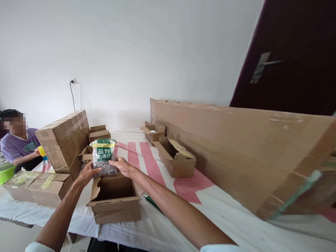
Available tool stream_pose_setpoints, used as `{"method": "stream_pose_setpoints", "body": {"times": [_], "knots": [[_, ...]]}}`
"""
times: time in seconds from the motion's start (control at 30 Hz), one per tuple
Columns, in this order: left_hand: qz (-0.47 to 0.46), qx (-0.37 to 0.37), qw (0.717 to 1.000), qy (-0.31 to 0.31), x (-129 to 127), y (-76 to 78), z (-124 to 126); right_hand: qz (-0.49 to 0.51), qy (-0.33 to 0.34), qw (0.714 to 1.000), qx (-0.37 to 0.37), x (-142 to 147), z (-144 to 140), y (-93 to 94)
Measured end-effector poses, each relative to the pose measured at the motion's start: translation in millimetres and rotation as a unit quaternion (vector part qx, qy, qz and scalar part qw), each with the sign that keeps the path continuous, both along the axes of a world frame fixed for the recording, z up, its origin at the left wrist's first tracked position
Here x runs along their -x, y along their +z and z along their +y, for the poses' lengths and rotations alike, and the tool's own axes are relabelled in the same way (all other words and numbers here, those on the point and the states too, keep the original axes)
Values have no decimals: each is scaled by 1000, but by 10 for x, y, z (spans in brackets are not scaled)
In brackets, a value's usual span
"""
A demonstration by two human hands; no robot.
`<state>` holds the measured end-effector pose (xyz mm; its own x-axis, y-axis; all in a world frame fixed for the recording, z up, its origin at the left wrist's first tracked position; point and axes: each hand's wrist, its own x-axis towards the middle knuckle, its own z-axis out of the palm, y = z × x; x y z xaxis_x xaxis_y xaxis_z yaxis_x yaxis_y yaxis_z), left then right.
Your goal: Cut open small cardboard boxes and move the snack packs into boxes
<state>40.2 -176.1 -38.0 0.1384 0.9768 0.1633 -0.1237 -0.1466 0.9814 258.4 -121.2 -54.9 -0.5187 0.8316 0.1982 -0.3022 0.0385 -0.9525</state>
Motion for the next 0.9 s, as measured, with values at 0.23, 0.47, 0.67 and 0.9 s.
{"method": "stream_pose_setpoints", "body": {"times": [0.23, 0.47, 0.67, 0.9], "knots": [[-25, -19, 999, 23, 6, 84, 38, -90, -23, 992, -85, -101, -72, 203], [-34, -103, 984, 143, 390, 605, 48, -430, -139, 878, -159, -732, -254, 305], [68, -114, 982, 134, 728, 933, 124, -383, -43, 909, -158, -772, -425, 191], [392, -70, 916, 45, 801, 715, 290, -285, 0, 945, -158, -658, -559, 124]]}}
